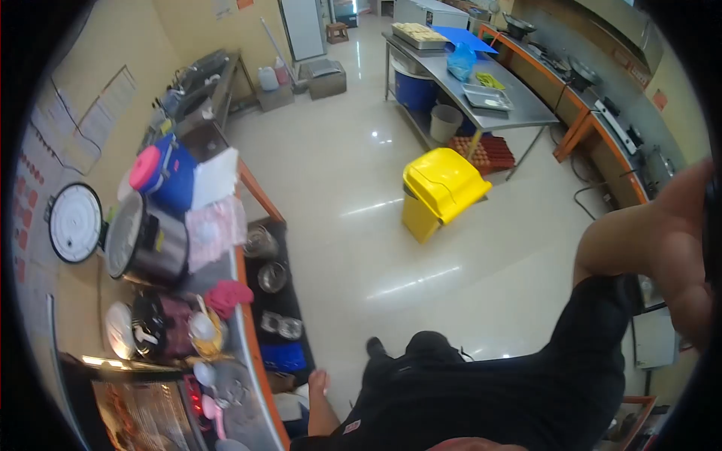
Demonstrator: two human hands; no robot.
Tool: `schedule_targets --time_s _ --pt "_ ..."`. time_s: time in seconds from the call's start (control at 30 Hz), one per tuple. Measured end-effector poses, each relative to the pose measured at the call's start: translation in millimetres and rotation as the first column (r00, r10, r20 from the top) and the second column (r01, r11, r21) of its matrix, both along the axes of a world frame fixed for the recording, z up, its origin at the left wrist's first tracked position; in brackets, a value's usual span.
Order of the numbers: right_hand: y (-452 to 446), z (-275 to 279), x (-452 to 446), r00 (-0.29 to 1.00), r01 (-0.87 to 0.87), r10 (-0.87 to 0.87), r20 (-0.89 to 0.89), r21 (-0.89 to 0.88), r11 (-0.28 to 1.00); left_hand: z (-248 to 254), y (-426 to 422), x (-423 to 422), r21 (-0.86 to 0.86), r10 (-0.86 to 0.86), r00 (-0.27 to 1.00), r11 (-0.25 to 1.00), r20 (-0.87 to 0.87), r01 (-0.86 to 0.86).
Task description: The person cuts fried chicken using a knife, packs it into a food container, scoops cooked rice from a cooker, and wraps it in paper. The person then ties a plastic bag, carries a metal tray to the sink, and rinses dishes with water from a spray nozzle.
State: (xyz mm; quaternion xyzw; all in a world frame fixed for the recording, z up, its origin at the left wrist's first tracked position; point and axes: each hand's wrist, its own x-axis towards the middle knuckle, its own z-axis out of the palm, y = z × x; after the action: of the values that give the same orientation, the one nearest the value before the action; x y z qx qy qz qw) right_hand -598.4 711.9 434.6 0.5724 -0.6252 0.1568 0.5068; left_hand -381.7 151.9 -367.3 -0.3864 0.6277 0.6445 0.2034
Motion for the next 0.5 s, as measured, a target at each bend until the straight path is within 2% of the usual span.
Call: schedule_targets --time_s 0.03,0.07,0.1,0.13,0.17,0.2,0.27,0.33,0.37,0.43,0.47,0.5 --pt "-2 7 -18 1.000 0.010 -0.010 -0.011 -0.002 1.000 8 -11 -74 0.073 0.040 0.999 0.997 -0.030 -0.038" --pt "-2 12 -37 1.000 0.020 -0.020 -0.019 -0.014 1.000 18 -22 -151 -0.006 -0.079 0.994 0.997 -0.077 0.079" --pt "-1 16 -56 0.999 0.029 -0.030 -0.027 -0.026 0.999 30 -23 -217 0.042 -0.021 0.983 0.999 -0.182 0.029" --pt "-1 17 -76 0.999 0.035 -0.036 -0.030 -0.040 0.999 55 -22 -282 -0.002 -0.097 0.966 0.995 -0.238 0.100" --pt "0 16 -100 0.999 0.035 -0.036 -0.030 -0.056 0.998 94 -10 -341 0.001 -0.072 0.955 0.997 -0.287 0.076" --pt "3 16 -126 0.999 0.033 -0.036 -0.027 -0.073 0.997 133 5 -395 0.016 -0.044 0.941 0.998 -0.335 0.053" --pt "4 10 -180 0.999 0.028 -0.030 -0.019 -0.110 0.994 171 25 -485 0.064 -0.020 0.865 0.996 -0.501 0.060" --pt "9 -2 -238 1.000 0.023 -0.023 0.002 -0.170 0.985 203 52 -554 -0.013 -0.052 0.803 0.998 -0.593 0.054" --pt "11 -9 -264 1.000 0.022 -0.020 0.010 -0.209 0.978 214 62 -582 -0.083 -0.101 0.814 0.994 -0.572 0.065" --pt "22 -22 -330 0.999 -0.022 0.033 0.028 -0.341 0.940 203 66 -631 -0.156 -0.132 0.922 0.985 -0.364 0.079" --pt "25 -29 -357 0.998 -0.053 0.064 0.017 -0.386 0.921 189 76 -653 0.040 0.047 0.937 0.999 -0.346 -0.035" --pt "26 -36 -387 0.994 -0.093 0.108 0.008 -0.438 0.894 174 71 -664 0.216 0.227 0.931 0.962 -0.285 -0.168"
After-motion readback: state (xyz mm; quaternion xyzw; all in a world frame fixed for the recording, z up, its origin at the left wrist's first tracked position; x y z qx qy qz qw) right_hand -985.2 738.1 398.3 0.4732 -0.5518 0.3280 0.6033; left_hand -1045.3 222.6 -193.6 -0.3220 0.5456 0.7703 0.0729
